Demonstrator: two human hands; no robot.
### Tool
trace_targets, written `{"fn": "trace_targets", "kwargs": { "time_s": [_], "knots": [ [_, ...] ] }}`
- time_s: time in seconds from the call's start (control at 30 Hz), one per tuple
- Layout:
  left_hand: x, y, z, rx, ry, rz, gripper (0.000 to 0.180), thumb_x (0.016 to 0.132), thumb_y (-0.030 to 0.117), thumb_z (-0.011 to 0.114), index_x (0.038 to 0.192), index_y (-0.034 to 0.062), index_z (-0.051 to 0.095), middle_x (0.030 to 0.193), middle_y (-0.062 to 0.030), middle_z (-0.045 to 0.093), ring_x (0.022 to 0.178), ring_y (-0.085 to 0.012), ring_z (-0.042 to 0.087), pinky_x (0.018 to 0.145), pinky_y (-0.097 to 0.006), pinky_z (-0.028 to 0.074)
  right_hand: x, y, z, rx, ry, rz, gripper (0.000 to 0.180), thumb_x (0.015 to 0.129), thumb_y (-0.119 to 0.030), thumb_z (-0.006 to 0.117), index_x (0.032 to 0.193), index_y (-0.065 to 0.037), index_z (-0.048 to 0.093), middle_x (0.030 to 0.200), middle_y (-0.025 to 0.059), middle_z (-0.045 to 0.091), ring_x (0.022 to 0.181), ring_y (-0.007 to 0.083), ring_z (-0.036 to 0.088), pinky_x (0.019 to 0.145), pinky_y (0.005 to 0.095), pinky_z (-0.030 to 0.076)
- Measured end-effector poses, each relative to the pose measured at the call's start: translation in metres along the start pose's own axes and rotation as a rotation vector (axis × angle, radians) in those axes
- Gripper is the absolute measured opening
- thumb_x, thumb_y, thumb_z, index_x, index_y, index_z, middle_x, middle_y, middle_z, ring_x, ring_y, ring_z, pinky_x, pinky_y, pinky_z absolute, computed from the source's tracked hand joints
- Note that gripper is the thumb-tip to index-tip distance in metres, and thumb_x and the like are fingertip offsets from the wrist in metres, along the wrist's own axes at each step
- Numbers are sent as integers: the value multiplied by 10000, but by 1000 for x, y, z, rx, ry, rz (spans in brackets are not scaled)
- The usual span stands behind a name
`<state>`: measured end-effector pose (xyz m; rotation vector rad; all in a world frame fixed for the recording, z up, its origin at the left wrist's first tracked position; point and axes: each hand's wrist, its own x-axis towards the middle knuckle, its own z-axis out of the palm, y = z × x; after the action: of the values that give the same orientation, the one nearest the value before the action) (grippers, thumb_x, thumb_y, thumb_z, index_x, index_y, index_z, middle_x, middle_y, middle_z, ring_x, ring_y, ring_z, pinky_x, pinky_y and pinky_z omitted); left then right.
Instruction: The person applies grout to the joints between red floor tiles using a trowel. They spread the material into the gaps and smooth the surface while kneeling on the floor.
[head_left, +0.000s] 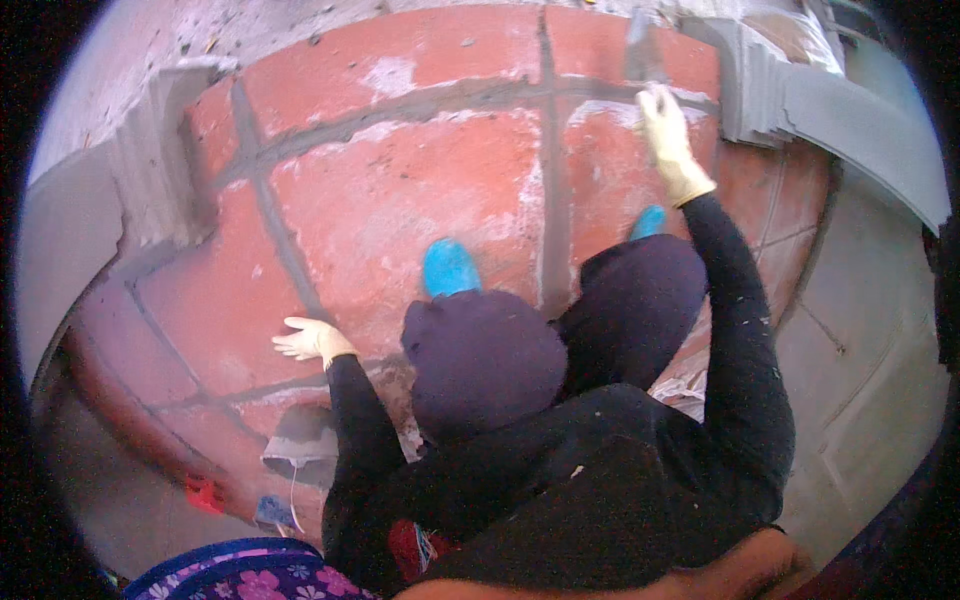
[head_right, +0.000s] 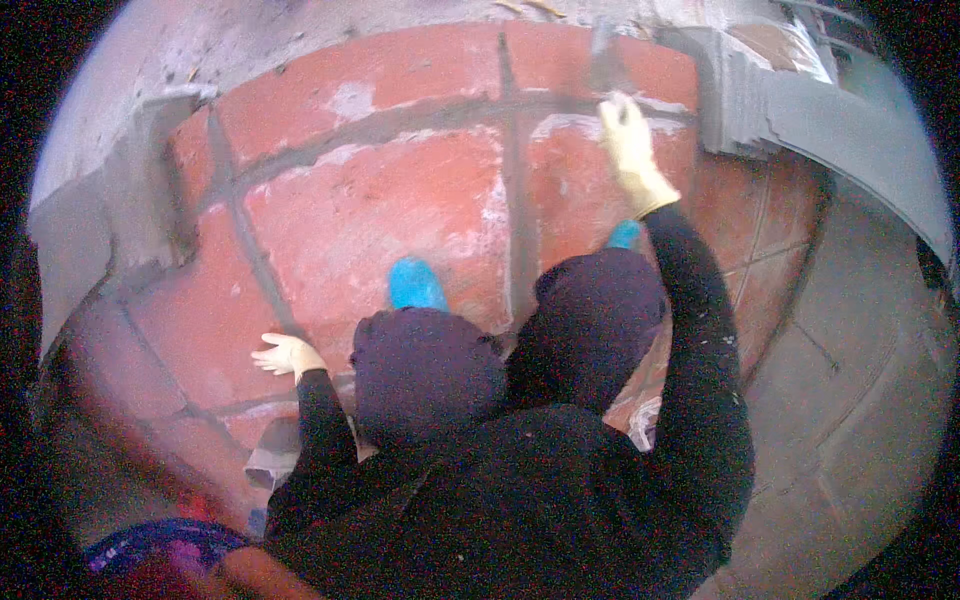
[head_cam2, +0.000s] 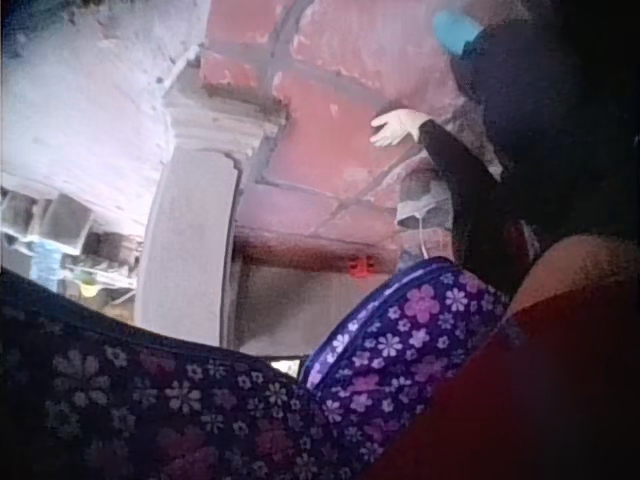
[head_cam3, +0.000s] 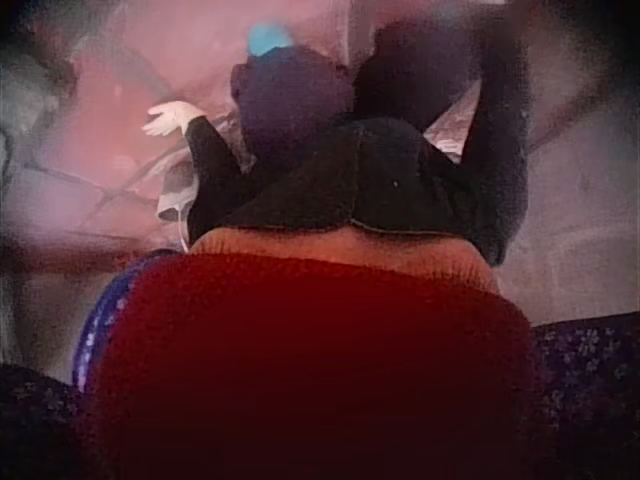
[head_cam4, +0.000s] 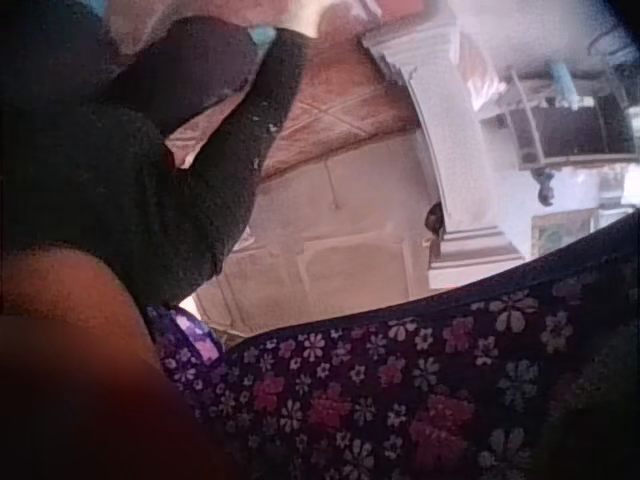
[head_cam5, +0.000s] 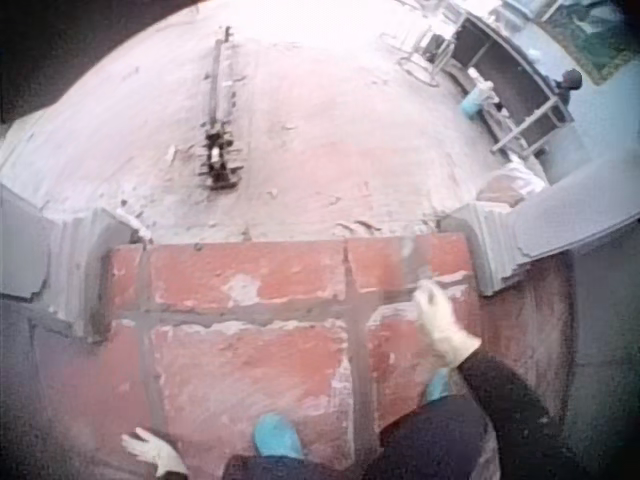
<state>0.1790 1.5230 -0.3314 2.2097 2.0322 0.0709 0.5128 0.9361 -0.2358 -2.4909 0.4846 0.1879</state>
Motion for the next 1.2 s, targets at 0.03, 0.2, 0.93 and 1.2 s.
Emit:
{"fn": "trace_targets", "kwargs": {
  "time_s": [0.03, 0.2, 0.93, 1.2],
  "knots": [
    [3, -7, 3, 22, 11, -144, 719, 1029, 522, 328, 1527, 4, 293, 1595, -247, 252, 1477, -429, 228, 1182, -575, 195, 12, 0, -4, 53, -19, 133, 553, 953, -398, 604, 1366, -35, 539, 1285, 170, 633, 1120, 263, 627, 965, 360, 481],
    [0, -12, 18, 17, 121, -95, 656, 1051, 454, 300, 1508, -15, 334, 1575, -244, 303, 1474, -416, 247, 1192, -539, 201, -1, -4, 22, 147, -97, 280, 425, 978, -333, 594, 1293, -51, 550, 911, 60, 628, 687, 141, 600, 594, 307, 518],
    [-6, 6, 1, -45, 77, -132, 664, 1043, 436, 326, 1501, -46, 316, 1570, -293, 264, 1480, -442, 205, 1210, -536, 157, -197, -85, 118, -87, -182, 33, 462, 962, -302, 628, 1356, -69, 559, 1204, 187, 676, 1102, 295, 666, 949, 356, 496],
    [-5, 6, 0, -17, 64, -139, 652, 1041, 421, 330, 1496, -46, 322, 1562, -295, 282, 1476, -438, 220, 1200, -555, 173, -199, -106, 134, -162, -122, -20, 437, 960, -269, 605, 1354, -89, 548, 1161, 212, 671, 1059, 377, 660, 897, 419, 520]
  ]
}}
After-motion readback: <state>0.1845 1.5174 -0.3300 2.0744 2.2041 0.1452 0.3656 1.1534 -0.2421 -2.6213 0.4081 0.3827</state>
